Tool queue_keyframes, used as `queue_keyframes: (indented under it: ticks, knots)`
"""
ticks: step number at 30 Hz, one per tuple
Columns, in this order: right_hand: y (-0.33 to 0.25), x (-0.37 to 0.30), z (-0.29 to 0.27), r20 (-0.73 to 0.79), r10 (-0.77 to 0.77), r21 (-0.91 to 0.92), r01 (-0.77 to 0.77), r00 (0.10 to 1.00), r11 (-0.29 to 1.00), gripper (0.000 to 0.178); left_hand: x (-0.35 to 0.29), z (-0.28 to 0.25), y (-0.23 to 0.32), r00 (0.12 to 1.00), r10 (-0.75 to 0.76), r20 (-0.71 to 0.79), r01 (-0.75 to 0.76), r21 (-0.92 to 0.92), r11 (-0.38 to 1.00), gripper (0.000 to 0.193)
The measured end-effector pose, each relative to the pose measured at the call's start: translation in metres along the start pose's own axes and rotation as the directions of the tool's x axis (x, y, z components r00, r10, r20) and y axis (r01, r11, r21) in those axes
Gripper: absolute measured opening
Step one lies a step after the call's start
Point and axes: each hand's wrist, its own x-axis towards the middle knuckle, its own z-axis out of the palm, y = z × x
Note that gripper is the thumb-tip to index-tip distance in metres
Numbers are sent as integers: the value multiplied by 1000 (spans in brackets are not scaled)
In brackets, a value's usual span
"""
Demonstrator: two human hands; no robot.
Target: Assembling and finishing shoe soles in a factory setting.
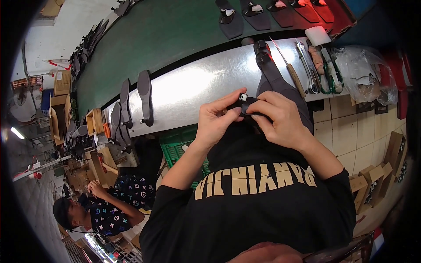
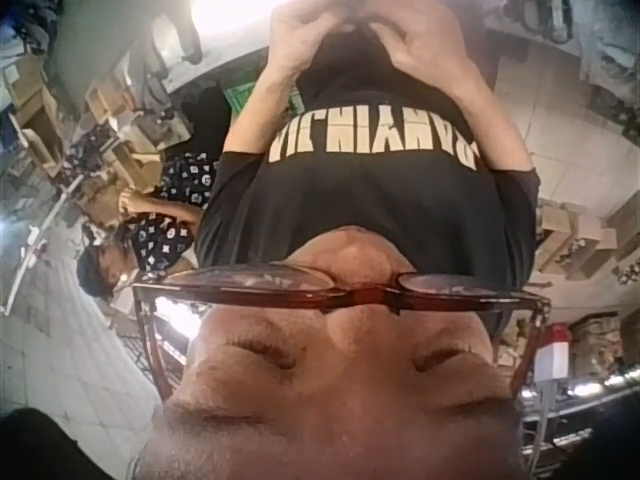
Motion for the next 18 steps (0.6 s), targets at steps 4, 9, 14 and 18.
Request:
queue_keyframes:
  ticks: [4,9,14,18]
  knots:
    - [5,-1,1,38,-82,-30,83,996,996,18,4,-5,3,996,-69,-53,71,38,997,41]
    - [2,-2,-1,99,19,146,-33,995,989,24,6,-4,6,995,-88,-47,90,35,995,38]
    - [6,-3,7,42,73,122,-78,996,989,25,4,2,9,999,19,-47,-14,105,994,38]
    - [9,-5,14,-26,55,118,-52,998,992,24,6,3,12,996,-29,-83,34,58,998,39]
